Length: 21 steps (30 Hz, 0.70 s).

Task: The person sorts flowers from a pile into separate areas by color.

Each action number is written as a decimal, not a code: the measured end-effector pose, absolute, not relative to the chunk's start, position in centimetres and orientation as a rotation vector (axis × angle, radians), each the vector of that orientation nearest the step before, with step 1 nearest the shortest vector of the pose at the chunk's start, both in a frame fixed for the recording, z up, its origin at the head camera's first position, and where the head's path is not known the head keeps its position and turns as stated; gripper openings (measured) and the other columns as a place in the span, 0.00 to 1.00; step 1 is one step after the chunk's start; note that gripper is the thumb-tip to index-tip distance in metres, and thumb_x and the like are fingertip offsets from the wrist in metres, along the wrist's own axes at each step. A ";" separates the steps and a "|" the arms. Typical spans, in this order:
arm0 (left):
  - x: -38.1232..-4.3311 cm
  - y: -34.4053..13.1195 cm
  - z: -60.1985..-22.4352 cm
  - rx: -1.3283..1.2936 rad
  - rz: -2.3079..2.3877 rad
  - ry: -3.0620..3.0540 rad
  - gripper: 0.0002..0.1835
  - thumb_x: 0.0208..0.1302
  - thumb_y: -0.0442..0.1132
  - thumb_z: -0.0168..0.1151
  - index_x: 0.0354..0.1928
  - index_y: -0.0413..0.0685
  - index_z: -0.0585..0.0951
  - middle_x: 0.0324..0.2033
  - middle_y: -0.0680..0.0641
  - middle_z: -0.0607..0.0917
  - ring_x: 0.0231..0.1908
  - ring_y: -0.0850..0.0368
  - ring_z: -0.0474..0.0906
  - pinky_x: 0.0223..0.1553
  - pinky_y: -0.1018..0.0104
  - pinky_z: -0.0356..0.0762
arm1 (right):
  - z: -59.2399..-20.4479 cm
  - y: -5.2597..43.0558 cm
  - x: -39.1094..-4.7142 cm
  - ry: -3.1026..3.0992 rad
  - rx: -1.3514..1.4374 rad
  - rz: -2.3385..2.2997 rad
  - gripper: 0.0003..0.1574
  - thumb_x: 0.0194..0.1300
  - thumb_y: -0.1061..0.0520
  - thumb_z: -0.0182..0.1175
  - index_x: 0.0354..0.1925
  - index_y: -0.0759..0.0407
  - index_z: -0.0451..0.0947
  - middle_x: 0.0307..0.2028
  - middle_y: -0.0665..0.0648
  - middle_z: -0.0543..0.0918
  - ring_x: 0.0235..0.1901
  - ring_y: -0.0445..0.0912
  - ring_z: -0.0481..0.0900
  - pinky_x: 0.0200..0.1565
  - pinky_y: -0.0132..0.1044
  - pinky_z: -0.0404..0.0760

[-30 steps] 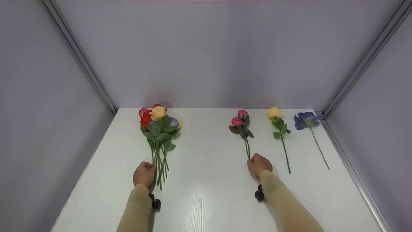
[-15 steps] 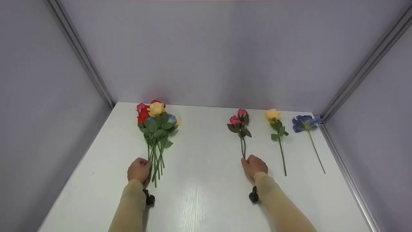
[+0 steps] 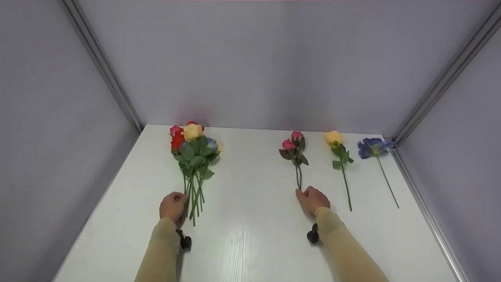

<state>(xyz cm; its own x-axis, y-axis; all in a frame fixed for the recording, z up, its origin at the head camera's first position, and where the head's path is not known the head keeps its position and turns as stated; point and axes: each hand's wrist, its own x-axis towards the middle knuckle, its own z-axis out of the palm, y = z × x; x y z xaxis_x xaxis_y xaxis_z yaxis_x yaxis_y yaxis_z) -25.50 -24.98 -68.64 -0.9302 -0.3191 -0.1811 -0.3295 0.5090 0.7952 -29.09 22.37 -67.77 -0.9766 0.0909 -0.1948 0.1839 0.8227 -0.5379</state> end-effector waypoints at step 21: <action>-25.1 -25.9 -69.5 -0.483 1.626 2.652 0.14 0.70 0.46 0.56 0.45 0.42 0.78 0.36 0.46 0.78 0.38 0.52 0.71 0.41 0.60 0.68 | -67.6 23.0 -28.7 2.828 0.178 -0.960 0.23 0.69 0.37 0.52 0.33 0.54 0.73 0.28 0.52 0.76 0.30 0.47 0.71 0.36 0.42 0.70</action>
<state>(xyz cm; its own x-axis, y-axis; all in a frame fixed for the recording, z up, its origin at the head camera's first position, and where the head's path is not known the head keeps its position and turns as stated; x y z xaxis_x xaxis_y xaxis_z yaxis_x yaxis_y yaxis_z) -25.11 -25.92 -69.49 -0.9530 -0.2615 -0.1531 -0.2551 0.4196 0.8711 -28.67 22.99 -67.55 -0.9817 0.0642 -0.1790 0.1599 0.7883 -0.5942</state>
